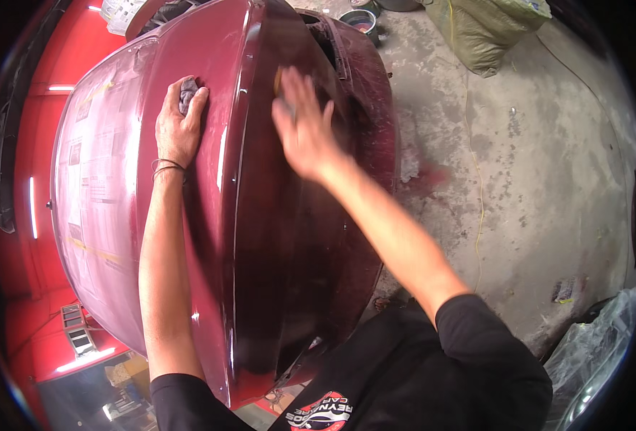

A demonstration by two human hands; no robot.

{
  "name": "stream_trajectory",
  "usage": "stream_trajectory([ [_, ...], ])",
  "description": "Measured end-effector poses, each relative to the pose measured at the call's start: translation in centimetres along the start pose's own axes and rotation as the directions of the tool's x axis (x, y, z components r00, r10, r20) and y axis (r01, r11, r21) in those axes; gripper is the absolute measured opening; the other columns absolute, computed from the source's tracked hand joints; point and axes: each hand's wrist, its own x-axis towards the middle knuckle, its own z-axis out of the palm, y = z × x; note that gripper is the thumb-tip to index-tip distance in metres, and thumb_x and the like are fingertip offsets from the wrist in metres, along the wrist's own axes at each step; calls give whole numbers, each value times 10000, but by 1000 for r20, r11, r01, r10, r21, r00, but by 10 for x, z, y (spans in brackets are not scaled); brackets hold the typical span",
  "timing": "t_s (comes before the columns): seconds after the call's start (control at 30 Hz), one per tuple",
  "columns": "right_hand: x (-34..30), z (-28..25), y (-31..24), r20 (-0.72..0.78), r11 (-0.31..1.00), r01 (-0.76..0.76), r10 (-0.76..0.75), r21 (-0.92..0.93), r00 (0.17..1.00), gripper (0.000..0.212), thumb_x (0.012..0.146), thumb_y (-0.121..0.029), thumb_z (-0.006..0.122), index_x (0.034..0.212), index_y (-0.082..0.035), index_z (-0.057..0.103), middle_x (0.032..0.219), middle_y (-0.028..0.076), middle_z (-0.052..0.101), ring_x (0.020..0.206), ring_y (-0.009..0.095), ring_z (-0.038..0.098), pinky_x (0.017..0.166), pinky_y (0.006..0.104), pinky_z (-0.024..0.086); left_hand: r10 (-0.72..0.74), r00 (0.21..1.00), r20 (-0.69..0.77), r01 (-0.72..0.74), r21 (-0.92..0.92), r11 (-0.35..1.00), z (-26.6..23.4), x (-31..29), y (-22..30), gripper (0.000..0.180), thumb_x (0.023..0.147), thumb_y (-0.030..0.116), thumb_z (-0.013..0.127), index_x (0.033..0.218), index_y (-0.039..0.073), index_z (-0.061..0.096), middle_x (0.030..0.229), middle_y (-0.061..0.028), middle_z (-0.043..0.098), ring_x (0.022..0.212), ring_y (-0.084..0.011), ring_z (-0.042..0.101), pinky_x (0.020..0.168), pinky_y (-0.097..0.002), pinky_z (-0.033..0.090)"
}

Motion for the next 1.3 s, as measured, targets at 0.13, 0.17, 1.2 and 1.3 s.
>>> stream_trajectory([
  [0.13, 69, -8, 14, 5, 993, -74, 74, 92, 997, 701, 1134, -567, 284, 1707, -163, 274, 1798, 84, 202, 1658, 384, 136, 1235, 790, 71, -5, 1000, -5, 5, -38, 999, 1, -2, 4, 515, 1011, 464, 700, 1393, 122, 652, 1206, -176, 759, 1141, -331, 732, 1000, -435, 544],
  [0.17, 78, -6, 19, 9, 994, -38, 37, 101, 999, 688, 1136, -563, 276, 1706, -177, 280, 1797, 83, 205, 1658, 378, 141, 1237, 786, 74, -5, 1000, -16, 4, -42, 999, -4, 1, 4, 509, 1013, 457, 701, 1392, 120, 652, 1203, -174, 759, 1136, -325, 733, 998, -430, 545],
  [1.2, -262, 43, 90, 244, 923, -383, 367, 21, 898, 681, 1172, -378, 335, 1734, -71, 103, 1812, 172, 54, 1662, 429, 30, 1260, 728, 39, 74, 997, 32, -70, -120, 990, -3, 0, -14, 391, 1037, 256, 712, 1362, 42, 675, 1274, -141, 740, 1200, -213, 679, 1070, -363, 507],
  [1.3, -206, 36, 105, 161, 928, -371, 364, 21, 917, 669, 1175, -387, 330, 1728, -65, 136, 1809, 169, 85, 1662, 419, 49, 1274, 705, 63, 134, 990, 39, -132, -53, 990, -8, 3, -14, 407, 1056, 315, 678, 1358, 42, 684, 1276, -153, 741, 1199, -245, 690, 1066, -378, 515],
])
